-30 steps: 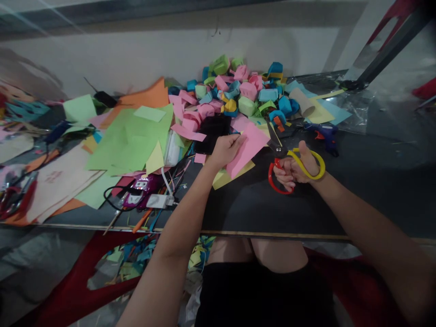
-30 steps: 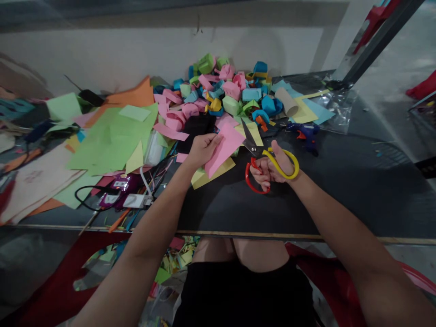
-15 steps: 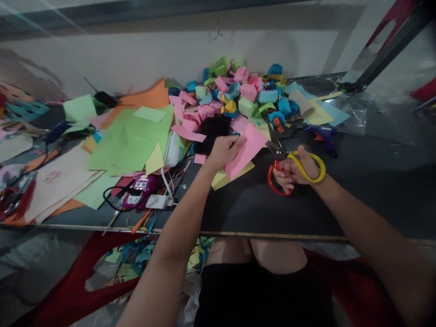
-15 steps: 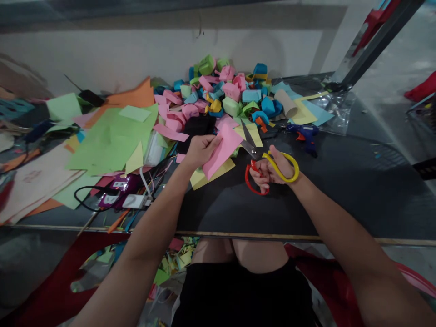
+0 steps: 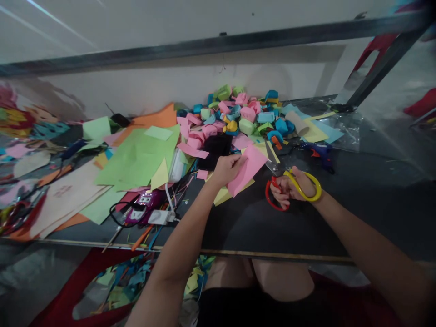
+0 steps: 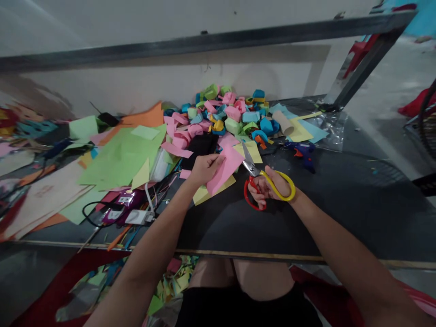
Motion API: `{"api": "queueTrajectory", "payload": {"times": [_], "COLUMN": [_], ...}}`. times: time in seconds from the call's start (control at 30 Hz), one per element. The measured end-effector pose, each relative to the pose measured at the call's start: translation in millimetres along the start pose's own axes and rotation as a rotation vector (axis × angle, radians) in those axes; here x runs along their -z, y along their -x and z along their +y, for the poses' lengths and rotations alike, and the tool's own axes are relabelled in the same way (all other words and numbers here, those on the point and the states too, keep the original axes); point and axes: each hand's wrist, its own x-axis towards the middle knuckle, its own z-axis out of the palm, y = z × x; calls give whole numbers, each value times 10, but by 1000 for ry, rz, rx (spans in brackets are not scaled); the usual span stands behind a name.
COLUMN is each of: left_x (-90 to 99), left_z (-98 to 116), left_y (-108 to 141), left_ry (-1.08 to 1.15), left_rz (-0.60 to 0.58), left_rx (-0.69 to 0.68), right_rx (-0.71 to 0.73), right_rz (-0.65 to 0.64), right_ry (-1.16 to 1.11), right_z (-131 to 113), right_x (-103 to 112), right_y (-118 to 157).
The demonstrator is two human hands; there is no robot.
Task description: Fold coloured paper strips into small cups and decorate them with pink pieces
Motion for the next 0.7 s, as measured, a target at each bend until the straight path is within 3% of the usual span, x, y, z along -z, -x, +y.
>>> {"api": "queueTrajectory", "payload": {"times": [0.5,0.6,0.7], "left_x": [32,138,307], "left_z": [-58,-81,-164], "left_y": [-40,-46,-55], "left_ry": [65,54,55], "left_rz": [-3,12,104], "left_rx": [-11,9,55], "right_rx": [64,64,111], "right_rz": [34,26,57], "right_ry": [71,92,48], "right_z": [76,52,49], "right_x": [-23,-34,7], "right_y": [-18,-12,9]}}
